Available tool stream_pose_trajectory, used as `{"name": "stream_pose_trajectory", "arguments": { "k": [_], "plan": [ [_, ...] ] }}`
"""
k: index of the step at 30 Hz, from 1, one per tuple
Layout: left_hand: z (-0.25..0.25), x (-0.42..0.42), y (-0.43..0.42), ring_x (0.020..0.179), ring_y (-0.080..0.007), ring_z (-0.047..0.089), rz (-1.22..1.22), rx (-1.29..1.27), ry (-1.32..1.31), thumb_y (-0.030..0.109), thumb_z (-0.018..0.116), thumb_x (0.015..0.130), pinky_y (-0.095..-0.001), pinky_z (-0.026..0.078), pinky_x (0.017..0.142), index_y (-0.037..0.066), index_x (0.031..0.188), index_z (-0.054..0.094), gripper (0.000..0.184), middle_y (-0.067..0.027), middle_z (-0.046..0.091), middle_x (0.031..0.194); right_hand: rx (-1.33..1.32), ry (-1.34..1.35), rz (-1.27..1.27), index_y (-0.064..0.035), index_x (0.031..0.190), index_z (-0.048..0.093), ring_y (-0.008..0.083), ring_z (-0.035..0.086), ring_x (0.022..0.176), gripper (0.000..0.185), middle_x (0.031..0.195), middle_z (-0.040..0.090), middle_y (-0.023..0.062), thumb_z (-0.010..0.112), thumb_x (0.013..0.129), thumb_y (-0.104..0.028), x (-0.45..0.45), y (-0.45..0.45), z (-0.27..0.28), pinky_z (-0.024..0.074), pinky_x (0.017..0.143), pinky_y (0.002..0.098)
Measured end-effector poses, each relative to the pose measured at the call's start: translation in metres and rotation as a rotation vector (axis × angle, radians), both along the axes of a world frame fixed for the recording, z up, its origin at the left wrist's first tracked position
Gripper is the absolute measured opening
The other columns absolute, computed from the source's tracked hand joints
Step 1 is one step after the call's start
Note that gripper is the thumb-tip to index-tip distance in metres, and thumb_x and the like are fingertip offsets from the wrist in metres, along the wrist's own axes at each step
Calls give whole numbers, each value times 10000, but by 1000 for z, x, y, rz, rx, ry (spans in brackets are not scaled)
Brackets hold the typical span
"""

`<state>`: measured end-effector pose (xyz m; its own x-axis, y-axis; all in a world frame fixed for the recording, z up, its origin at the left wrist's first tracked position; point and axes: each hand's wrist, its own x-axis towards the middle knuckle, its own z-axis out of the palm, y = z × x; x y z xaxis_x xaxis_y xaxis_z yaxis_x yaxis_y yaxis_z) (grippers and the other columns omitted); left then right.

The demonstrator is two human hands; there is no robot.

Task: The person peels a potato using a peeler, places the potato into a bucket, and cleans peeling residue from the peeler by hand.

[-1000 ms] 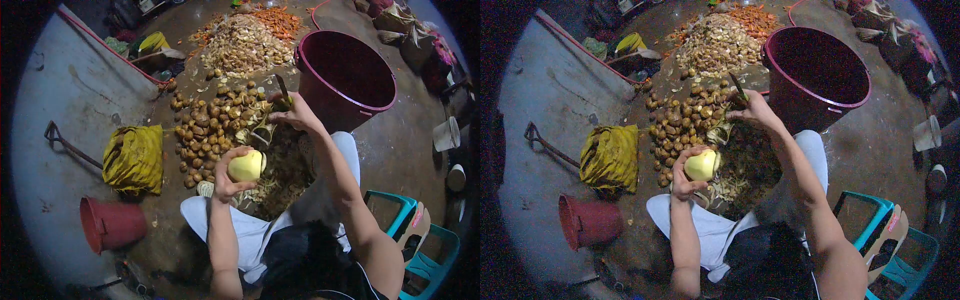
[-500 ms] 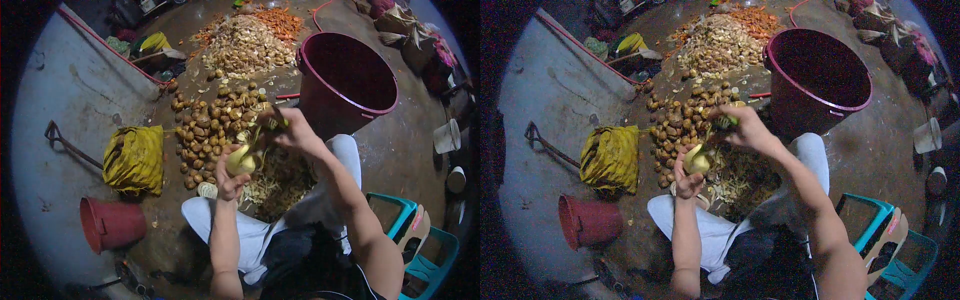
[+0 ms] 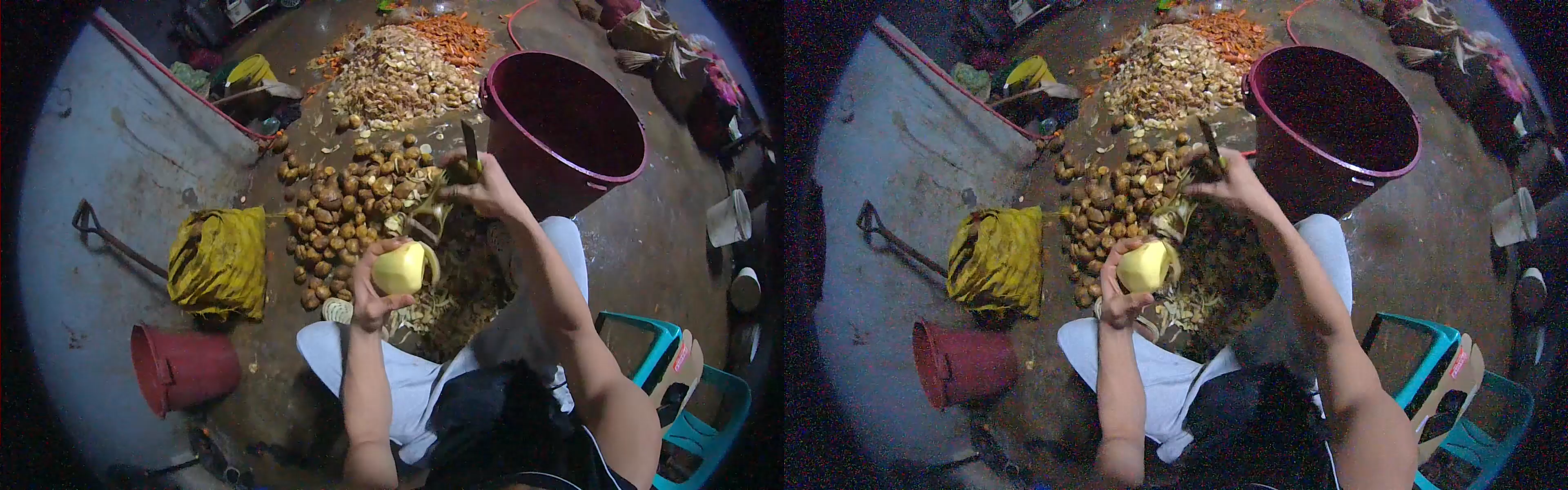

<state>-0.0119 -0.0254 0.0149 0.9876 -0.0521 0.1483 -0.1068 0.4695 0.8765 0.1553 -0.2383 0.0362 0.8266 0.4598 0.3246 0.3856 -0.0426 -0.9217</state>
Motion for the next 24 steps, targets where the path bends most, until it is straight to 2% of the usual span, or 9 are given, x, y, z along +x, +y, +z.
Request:
{"name": "stream_pose_trajectory", "arguments": {
  "k": [2, 3, 6, 9, 13, 17, 20, 22, 24],
  "plan": [
    [-3, 0, 5, 1124, -209, 573, 20, 173, 19, 79, 875, 519, -345, 456, 974, 13, 1220, 519, 789, -123, 559, 1252, -92, -203, 135, -19, 1066, 629, 137, 593, 1025, 480, 1044, 681, 79, 873, 673, -147, -20, 3, 25, 467, 931, 335],
    [-5, 1, 5, 1124, -209, 573, 24, 168, 20, 79, 875, 519, -345, 456, 974, 13, 1220, 519, 789, -123, 559, 1252, -12, -73, 207, -22, 1069, 631, 135, 607, 991, 485, 1033, 688, 86, 872, 676, -173, -31, 8, 25, 477, 909, 330],
    [-10, -3, 5, 1145, -202, 554, 60, 332, -57, 77, 889, 529, -352, 450, 983, 17, 1216, 528, 778, -124, 531, 1283, -132, -14, -1, -12, 1057, 632, 116, 590, 912, 410, 936, 678, 48, 835, 720, -129, -12, 4, 17, 490, 826, 306],
    [-10, 3, 4, 1177, -246, 547, 20, 177, -181, 83, 892, 539, -392, 432, 1025, 18, 1237, 519, 794, -147, 516, 1307, -203, 57, -28, -8, 1050, 631, 113, 585, 907, 415, 932, 675, 33, 838, 723, -156, 13, -6, -2, 480, 826, 306],
    [-39, -5, 10, 1270, -328, 483, 191, -566, 182, 243, 943, 482, -449, 402, 1072, 42, 1359, 444, 1029, -136, 502, 1369, -183, -87, -6, -11, 1052, 629, 114, 575, 914, 423, 932, 662, 26, 841, 725, -176, 2, 0, 3, 473, 831, 303],
    [-58, -6, 24, 1257, -309, 492, 258, -534, 228, 384, 926, 520, -455, 428, 1048, 78, 1420, 390, 1091, -105, 494, 1384, -156, 20, -58, -20, 1056, 626, 113, 561, 914, 424, 932, 648, 25, 836, 740, -209, 0, 4, -10, 465, 828, 301],
    [-29, 0, 18, 1222, -312, 516, 217, -526, 175, 418, 912, 540, -469, 453, 1029, 81, 1433, 369, 1098, -95, 503, 1356, -144, -44, -65, -16, 1043, 627, 110, 566, 897, 402, 918, 645, 0, 831, 744, -192, 0, 2, -18, 470, 821, 309],
    [-19, 2, 16, 1203, -318, 527, 204, -530, 117, 414, 907, 556, -471, 461, 1023, 81, 1439, 359, 1092, -100, 508, 1340, -171, -63, -87, -18, 1041, 628, 151, 598, 861, 392, 910, 667, 52, 826, 735, -163, -2, 2, -19, 481, 803, 320],
    [-19, 2, 21, 1195, -313, 529, 186, -315, 45, 367, 906, 579, -458, 442, 1051, 79, 1446, 343, 1073, -99, 512, 1321, -272, -71, -75, -28, 1045, 631, 192, 614, 857, 389, 922, 668, 99, 822, 730, -153, -16, 7, -11, 487, 794, 325]
  ]
}}
